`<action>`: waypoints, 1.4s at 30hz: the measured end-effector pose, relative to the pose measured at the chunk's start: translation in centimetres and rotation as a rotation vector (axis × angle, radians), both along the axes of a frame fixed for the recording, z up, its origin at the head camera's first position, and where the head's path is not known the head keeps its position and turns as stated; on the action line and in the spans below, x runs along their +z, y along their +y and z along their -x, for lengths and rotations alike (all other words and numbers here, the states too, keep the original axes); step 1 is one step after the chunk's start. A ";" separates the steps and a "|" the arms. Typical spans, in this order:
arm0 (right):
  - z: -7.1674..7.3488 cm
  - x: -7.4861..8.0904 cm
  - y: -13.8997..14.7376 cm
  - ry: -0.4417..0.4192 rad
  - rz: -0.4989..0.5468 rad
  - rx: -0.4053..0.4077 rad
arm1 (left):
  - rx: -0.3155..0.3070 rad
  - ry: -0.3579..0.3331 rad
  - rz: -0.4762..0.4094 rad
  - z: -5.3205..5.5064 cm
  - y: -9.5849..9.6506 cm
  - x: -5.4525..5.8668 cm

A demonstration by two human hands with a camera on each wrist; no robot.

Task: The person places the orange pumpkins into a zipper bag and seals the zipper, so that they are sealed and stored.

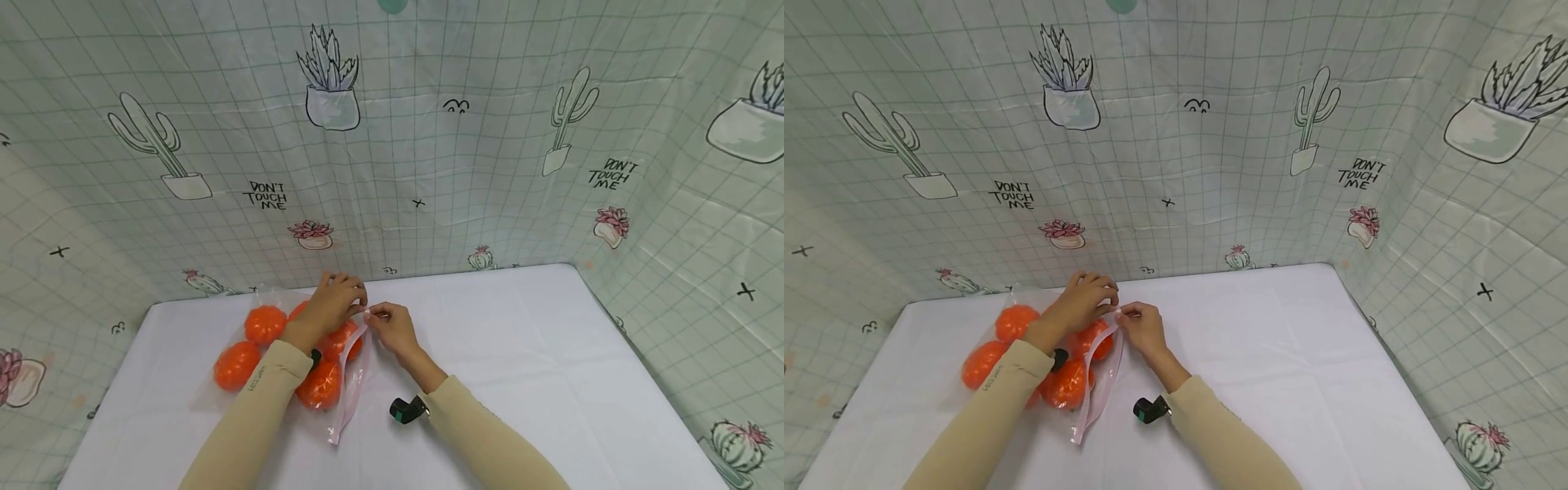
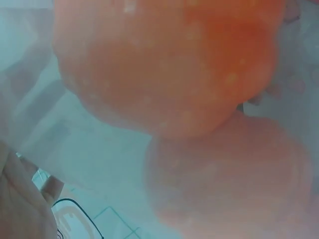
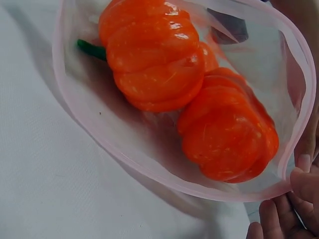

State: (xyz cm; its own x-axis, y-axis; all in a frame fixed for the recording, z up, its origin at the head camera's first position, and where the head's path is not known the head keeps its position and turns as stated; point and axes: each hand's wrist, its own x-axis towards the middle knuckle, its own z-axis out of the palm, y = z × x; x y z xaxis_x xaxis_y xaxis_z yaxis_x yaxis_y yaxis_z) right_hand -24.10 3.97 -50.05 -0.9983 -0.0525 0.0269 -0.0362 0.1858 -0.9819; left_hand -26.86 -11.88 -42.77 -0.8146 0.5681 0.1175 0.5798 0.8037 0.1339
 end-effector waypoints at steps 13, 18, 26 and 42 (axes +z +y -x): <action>-0.4 0.9 0.4 -0.127 0.065 0.014 | -0.003 0.040 0.075 -0.2 0.3 0.5; -0.4 1.6 0.5 -0.127 0.050 0.002 | 0.025 0.080 0.086 -0.2 0.7 0.9; -0.6 2.7 0.5 -0.106 0.023 -0.009 | 0.043 0.193 0.035 0.0 0.5 1.6; -1.4 2.7 0.9 0.008 -0.104 0.065 | 0.005 -0.038 -0.089 0.2 -0.6 2.0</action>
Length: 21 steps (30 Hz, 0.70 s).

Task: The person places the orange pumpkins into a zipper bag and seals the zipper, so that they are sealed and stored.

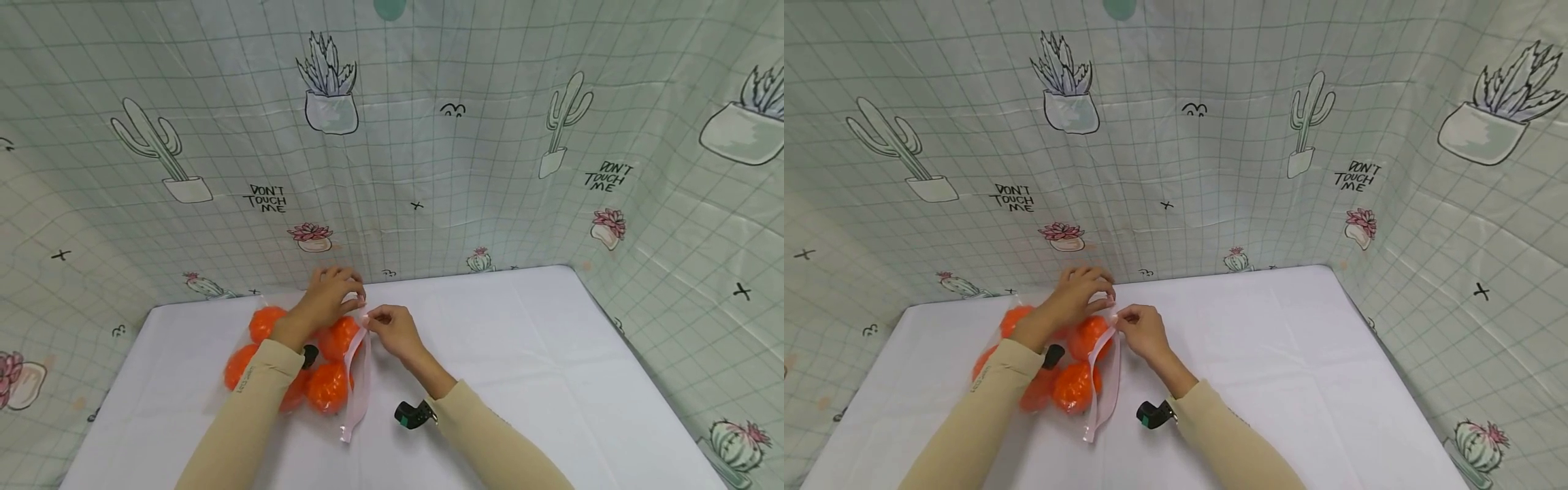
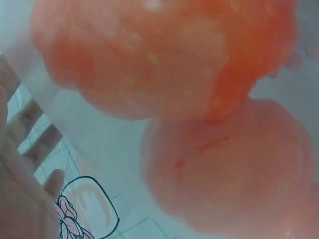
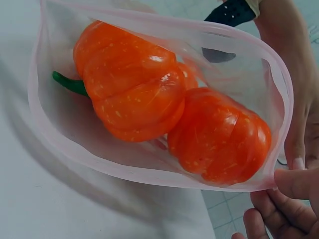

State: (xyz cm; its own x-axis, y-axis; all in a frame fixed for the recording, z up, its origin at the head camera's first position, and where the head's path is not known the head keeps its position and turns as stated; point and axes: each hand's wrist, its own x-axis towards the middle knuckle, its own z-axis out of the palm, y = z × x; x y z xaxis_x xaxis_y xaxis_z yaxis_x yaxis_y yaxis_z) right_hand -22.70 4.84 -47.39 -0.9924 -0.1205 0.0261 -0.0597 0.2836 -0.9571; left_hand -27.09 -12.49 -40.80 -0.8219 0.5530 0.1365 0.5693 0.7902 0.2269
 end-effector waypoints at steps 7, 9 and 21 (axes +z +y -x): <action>0.1 -0.1 0.1 0.004 0.021 -0.005 | -0.034 0.097 -0.010 -0.3 -0.2 0.3; 0.1 -0.1 0.1 0.005 0.022 -0.002 | -0.048 0.144 0.010 -0.4 -0.3 0.4; -0.5 0.3 0.0 0.000 0.025 -0.011 | -0.049 0.316 0.093 -0.5 -0.3 0.2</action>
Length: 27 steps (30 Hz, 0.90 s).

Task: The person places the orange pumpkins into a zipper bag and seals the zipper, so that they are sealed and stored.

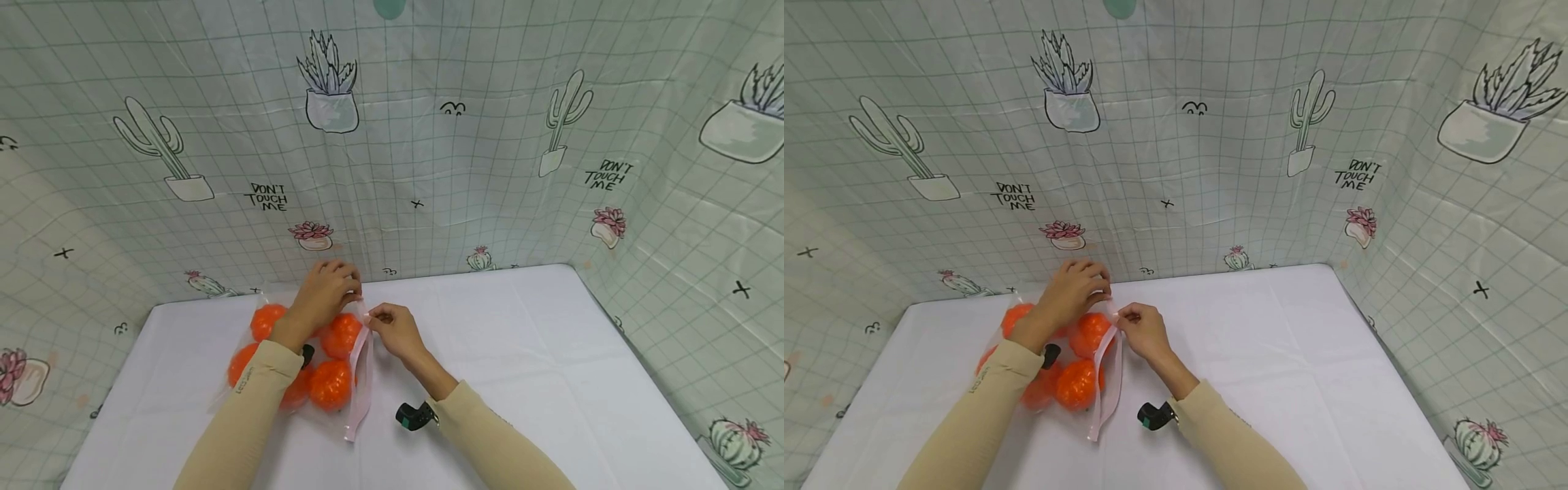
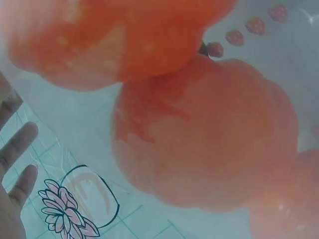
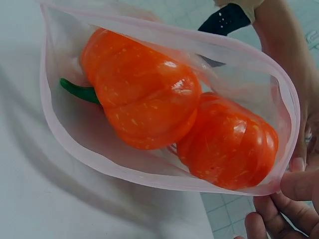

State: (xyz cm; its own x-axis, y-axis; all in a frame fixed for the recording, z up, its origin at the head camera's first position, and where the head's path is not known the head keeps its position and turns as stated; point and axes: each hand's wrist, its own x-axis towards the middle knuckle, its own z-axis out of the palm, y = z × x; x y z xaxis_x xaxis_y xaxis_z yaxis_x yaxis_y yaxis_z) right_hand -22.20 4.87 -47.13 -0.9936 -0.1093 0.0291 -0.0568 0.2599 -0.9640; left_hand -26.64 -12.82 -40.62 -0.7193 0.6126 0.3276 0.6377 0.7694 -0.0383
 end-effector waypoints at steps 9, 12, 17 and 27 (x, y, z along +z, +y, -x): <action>-0.8 0.3 0.1 -0.003 -0.030 -0.016 | 0.071 0.009 -0.030 0.1 0.0 0.1; -0.9 0.4 0.2 0.004 -0.042 -0.022 | 0.082 0.026 -0.053 0.1 0.0 0.1; -1.4 0.6 0.2 -0.011 -0.050 -0.022 | 0.111 0.072 -0.071 0.3 -0.3 0.0; -2.9 -0.6 0.6 -0.019 -0.046 0.022 | 0.193 0.044 -0.093 0.5 -0.9 0.2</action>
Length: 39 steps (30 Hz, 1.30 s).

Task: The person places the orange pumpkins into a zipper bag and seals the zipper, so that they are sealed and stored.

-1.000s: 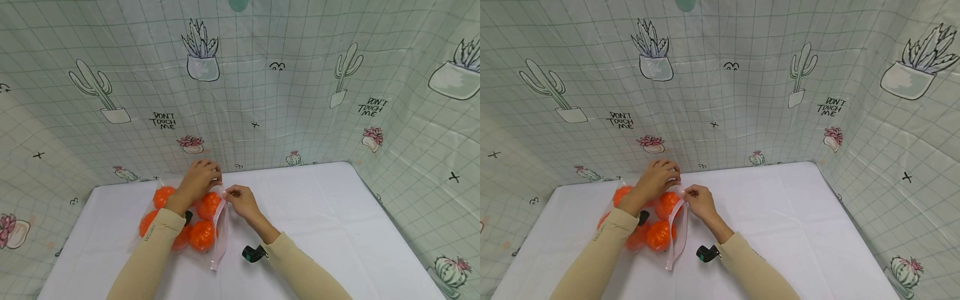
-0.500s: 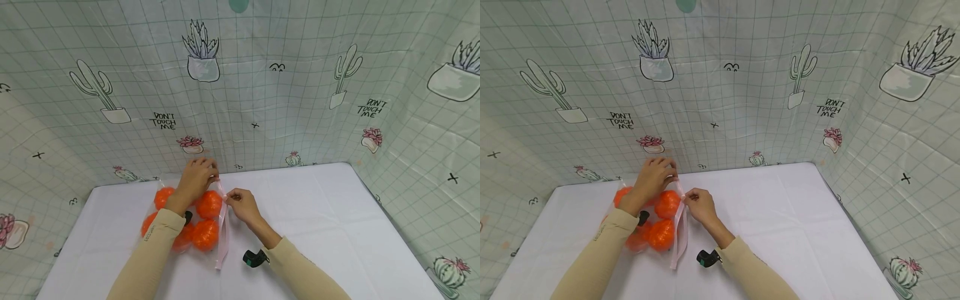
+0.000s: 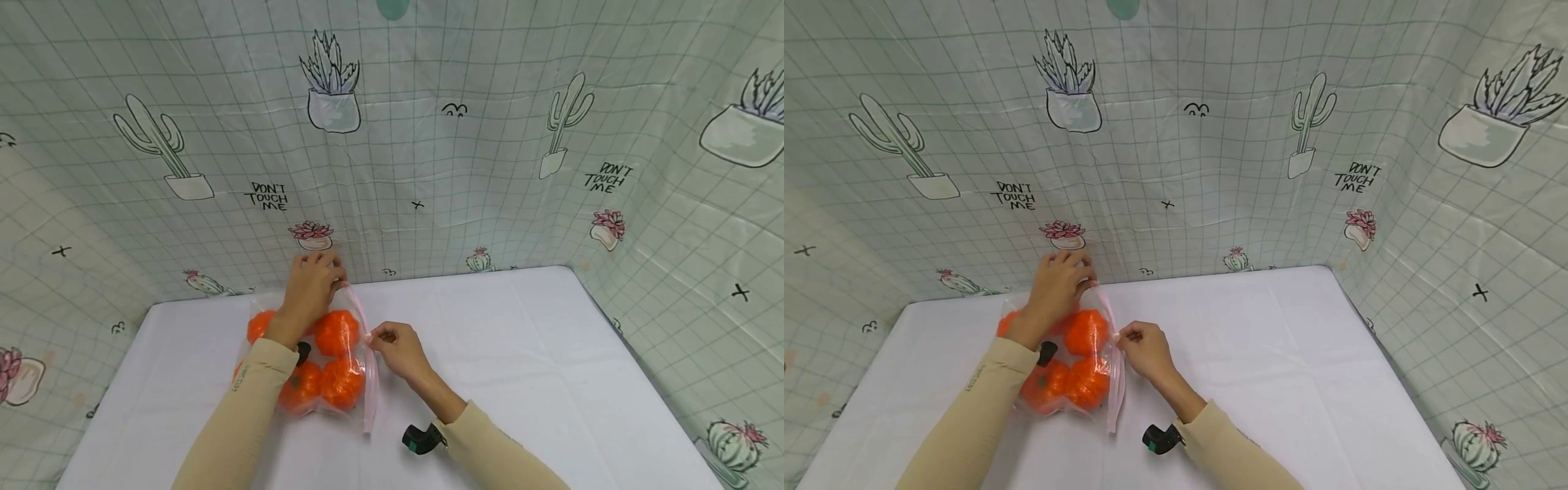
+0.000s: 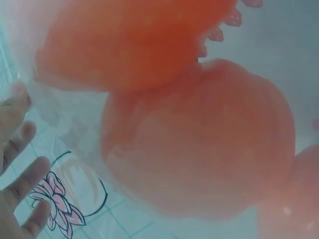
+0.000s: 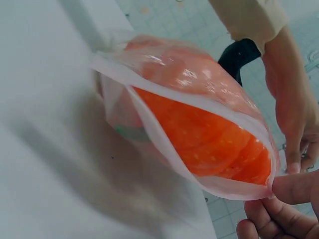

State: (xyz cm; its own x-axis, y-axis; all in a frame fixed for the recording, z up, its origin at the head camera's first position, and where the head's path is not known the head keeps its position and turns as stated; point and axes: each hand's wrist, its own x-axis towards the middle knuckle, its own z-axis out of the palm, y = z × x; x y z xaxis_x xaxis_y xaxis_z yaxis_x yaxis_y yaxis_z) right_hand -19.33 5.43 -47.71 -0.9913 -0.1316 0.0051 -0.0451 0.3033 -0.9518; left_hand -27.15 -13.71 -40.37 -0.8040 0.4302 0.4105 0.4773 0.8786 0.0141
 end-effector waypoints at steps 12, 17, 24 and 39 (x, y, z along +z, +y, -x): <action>-1.3 -0.8 0.6 -0.118 0.091 0.014 | 0.024 -0.096 -0.106 -0.1 -0.4 0.1; -1.3 -0.7 0.8 -0.159 0.127 0.005 | 0.018 -0.126 -0.144 -0.1 -0.3 0.0; -0.9 -1.0 0.9 -0.145 0.097 0.025 | 0.009 -0.133 -0.159 0.1 -0.1 0.0; -1.4 -0.9 0.6 -0.121 0.091 0.045 | 0.008 -0.040 -0.103 -0.1 0.4 -0.4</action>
